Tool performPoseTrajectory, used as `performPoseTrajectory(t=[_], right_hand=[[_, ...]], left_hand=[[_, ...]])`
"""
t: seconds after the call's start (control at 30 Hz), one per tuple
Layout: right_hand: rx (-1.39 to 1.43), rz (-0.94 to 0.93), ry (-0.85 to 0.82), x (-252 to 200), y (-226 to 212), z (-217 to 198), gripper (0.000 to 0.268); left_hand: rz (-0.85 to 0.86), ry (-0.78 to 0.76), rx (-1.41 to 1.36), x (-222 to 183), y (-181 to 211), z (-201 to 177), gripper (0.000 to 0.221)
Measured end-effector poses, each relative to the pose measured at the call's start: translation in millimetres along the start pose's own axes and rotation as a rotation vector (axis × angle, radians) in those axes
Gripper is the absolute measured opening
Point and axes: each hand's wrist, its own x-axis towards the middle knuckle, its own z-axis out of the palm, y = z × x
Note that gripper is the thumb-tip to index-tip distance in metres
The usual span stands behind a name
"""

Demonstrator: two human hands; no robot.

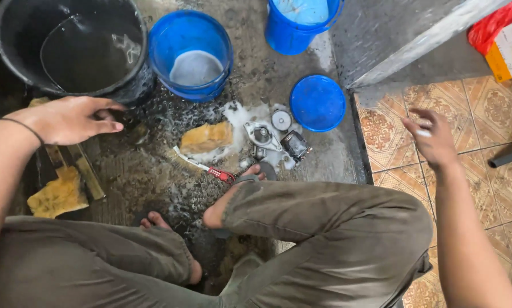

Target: Washing and scrubbing various mechanical components of an alternator using soapy water, a sponge, and a brush.

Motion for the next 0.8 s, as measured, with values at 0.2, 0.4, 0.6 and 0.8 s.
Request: performPoseTrajectory(t=[0.2, 0.4, 0.6, 0.8], right_hand=[[-0.307, -0.191, -0.579, 42, -110, 81, 0.068], [-0.914, -0.151, -1.001, 55, -124, 226, 0.092], [-0.865, -0.309, -0.851, 62, -77, 370, 0.107], [-0.489, -0.115, -0.739, 67, -69, 364, 0.077]], left_hand=[[0.016, -0.041, 0.101, 4, 7, -2, 0.059], [0.023, -0.064, 0.149, 19, -1, -1, 0.061], [0.02, -0.045, 0.101, 42, -21, -2, 0.065], [0.03, -0.072, 0.068, 34, -26, -4, 0.063]])
